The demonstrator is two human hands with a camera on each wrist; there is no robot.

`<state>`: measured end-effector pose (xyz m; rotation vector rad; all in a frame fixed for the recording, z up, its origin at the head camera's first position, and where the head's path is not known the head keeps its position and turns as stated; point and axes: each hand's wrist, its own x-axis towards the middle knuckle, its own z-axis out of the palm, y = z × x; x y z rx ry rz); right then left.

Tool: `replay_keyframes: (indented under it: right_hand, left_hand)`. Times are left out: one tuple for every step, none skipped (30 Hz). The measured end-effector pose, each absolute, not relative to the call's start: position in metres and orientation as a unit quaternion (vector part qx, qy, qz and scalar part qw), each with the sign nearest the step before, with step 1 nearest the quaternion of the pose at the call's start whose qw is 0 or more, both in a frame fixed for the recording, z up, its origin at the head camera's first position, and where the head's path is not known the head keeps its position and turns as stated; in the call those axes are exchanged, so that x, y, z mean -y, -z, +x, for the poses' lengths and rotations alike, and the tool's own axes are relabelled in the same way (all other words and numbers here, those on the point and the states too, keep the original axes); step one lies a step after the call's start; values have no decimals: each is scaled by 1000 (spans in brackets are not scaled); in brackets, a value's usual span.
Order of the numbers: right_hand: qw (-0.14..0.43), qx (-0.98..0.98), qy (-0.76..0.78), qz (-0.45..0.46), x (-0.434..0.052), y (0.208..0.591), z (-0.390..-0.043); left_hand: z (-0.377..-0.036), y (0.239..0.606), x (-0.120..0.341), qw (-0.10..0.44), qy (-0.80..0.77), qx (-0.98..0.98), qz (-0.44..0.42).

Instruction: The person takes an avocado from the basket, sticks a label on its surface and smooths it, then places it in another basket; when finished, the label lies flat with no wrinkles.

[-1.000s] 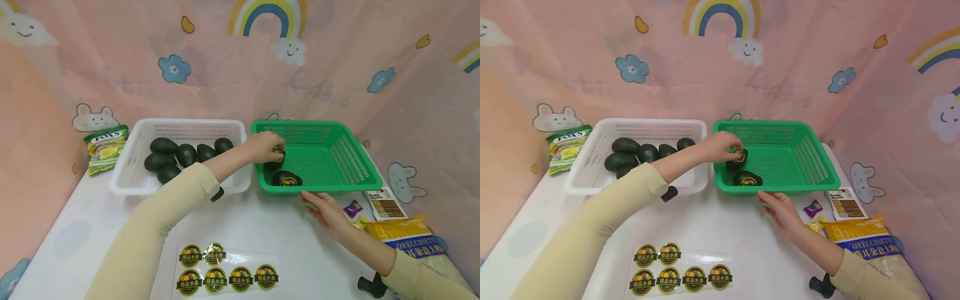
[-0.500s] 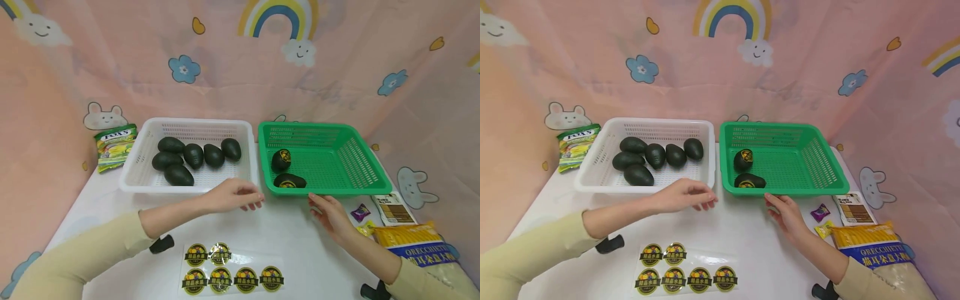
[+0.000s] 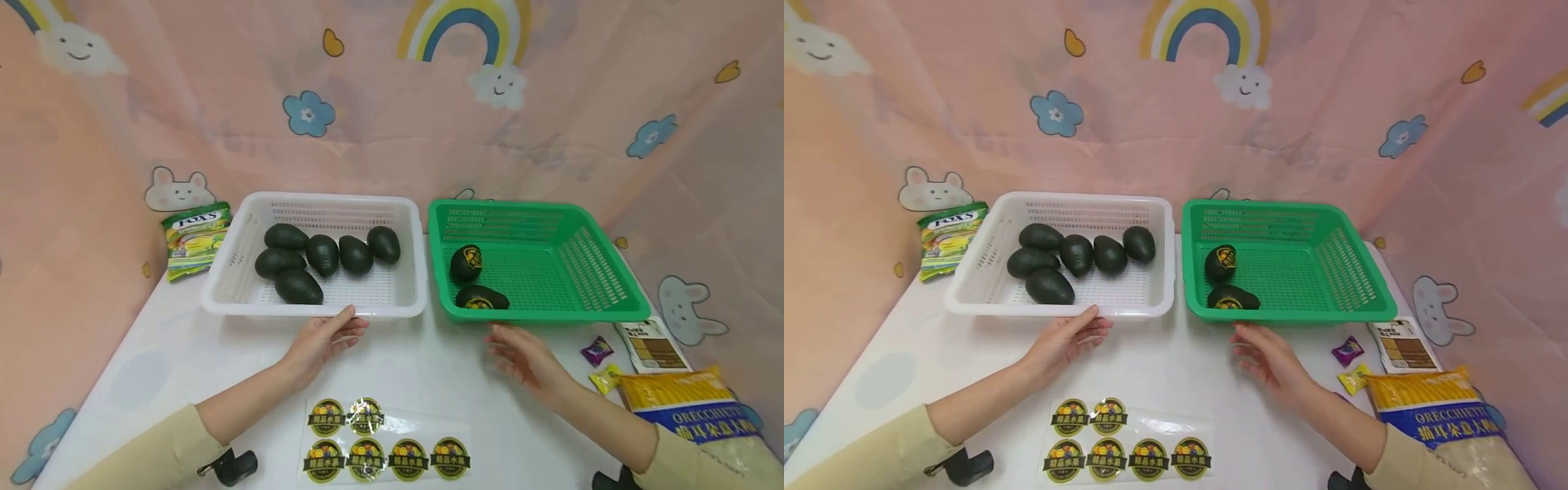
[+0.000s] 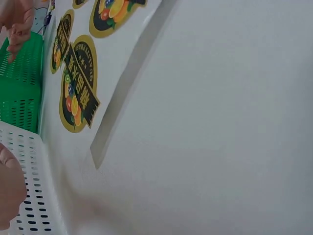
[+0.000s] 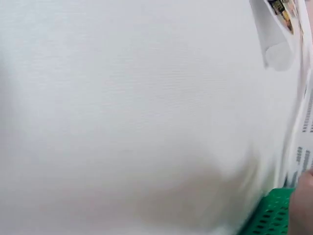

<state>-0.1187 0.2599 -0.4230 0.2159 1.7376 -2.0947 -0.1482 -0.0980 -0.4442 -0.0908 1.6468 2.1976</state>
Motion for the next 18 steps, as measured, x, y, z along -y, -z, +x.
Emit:
replay_keyframes:
  right_hand:
    - [237,-642,727,52,-253,418,-120]
    - [266,-666,697,20,-243,411,-122]
    - [290,-691,661,-21,-234,402,-126]
    - [306,-715,625,-69,-223,390,-132]
    - [313,-735,590,-117,-212,377,-140]
    - [312,-751,558,-166,-200,363,-150]
    - [309,-766,524,-209,-189,349,-161]
    - [308,-773,494,-251,-178,334,-174]
    - [306,-777,469,-288,-167,322,-188]
    - [305,-782,446,-311,-156,310,-202]
    - [306,-784,430,-328,-146,300,-217]
    - [308,-785,418,-338,-135,294,-233]
    - [310,-789,406,-342,-125,289,-248]
    - [312,-792,400,-340,-114,287,-262]
    - [311,-799,393,-333,-105,286,-275]
    - [311,-806,386,-324,-96,287,-287]
    - [309,-813,378,-316,-88,290,-298]
    - [306,-825,364,-307,-81,293,-308]
  left_hand:
    - [-148,444,98,196,-784,-588,-28]
    - [-148,444,98,195,-782,-591,-24]
    - [-148,445,99,193,-780,-595,-21]
    - [-148,445,98,190,-777,-599,-18]
    - [-149,445,98,186,-774,-605,-16]
    - [-149,445,98,184,-771,-609,-14]
    - [-150,445,98,181,-768,-614,-12]
    - [-150,445,99,180,-764,-619,-10]
    - [-150,445,99,179,-762,-622,-11]
    - [-150,445,99,179,-761,-623,-12]
    - [-150,445,99,181,-761,-623,-12]
    - [-150,445,99,183,-759,-624,-12]
    - [-149,445,100,184,-759,-624,-12]
    - [-149,446,100,186,-759,-624,-12]
    - [-149,446,100,188,-759,-623,-14]
    - [-149,446,100,189,-758,-624,-13]
    - [-148,446,100,190,-758,-624,-12]
    - [-148,446,100,190,-757,-626,-12]
